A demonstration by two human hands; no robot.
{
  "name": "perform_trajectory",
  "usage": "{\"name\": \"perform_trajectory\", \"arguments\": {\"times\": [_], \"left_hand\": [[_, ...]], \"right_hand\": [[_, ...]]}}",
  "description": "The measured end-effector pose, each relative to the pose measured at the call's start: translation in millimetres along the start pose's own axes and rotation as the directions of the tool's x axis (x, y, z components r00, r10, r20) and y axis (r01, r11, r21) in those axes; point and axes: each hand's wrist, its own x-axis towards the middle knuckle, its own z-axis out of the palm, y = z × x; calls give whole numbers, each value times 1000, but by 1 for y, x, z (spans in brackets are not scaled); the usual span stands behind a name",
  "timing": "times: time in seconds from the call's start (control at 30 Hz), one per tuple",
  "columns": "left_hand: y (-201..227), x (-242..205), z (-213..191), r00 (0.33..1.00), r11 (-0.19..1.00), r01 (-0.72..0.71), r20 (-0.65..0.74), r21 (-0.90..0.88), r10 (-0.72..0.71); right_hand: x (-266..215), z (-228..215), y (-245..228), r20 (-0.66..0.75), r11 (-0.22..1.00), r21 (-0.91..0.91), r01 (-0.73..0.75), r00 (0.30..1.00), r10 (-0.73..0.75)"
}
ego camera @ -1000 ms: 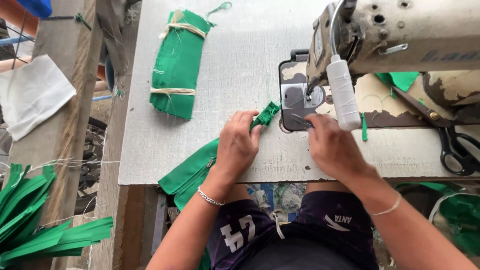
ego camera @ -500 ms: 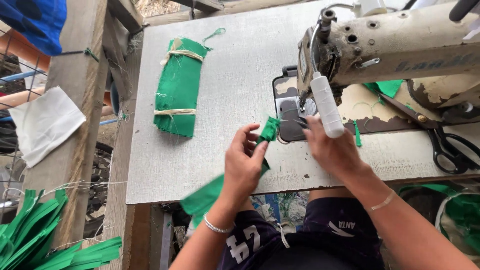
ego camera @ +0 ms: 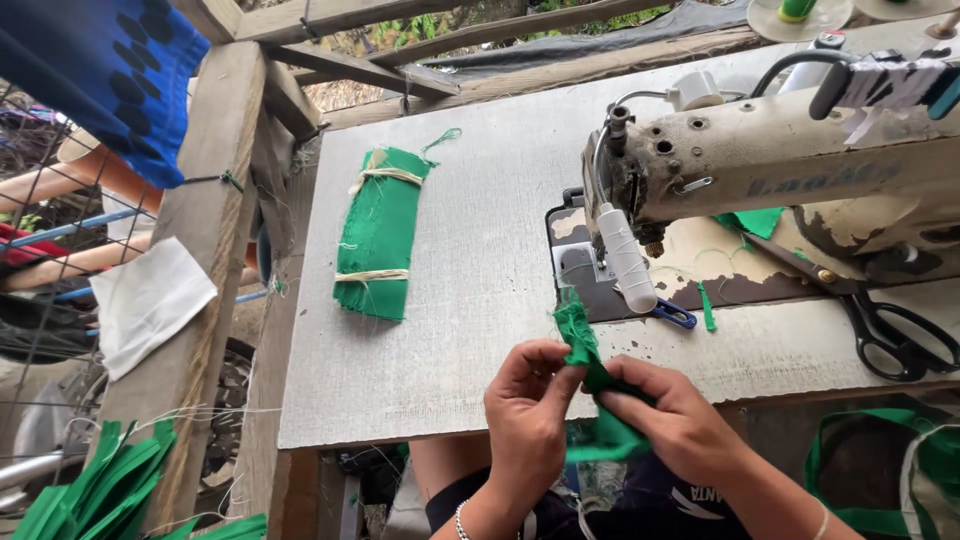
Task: Manually threading zipper sliders onto green zipper tape at a sewing workstation
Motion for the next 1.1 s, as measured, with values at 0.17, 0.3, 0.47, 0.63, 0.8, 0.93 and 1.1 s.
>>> {"name": "perform_trajectory", "arguments": {"times": [0.17,0.3,0.47,0.63,0.8,0.93,1.1], "left_hand": [[24,8,-13,950,935,-311,77,172,302],[27,-1,-31,990,989,-108,103,102,97],[37,-7,-33,979,768,-205,111,607,173],[44,-13,-30,999,850,-29,42,526,8],[21,-8,-64,980,981,153,107,120,-166],[35,-15,-47,956,948,177,185,264,-229],[36,-19,-47,969,939,10,227,344,-94]], "right_hand": [[-18,-6,-7,1,973,85,-214,977,214],[-18,-13,13,174,851,488,-193,977,122],[-14,9,3,-78,841,-534,81,986,-145],[-9,30,0,156,494,-739,458,829,-537],[-6,22,0,214,817,-436,376,926,-312],[1,26,-7,63,889,-416,192,981,-183],[0,28,-9,87,823,-467,324,943,-322]]}}
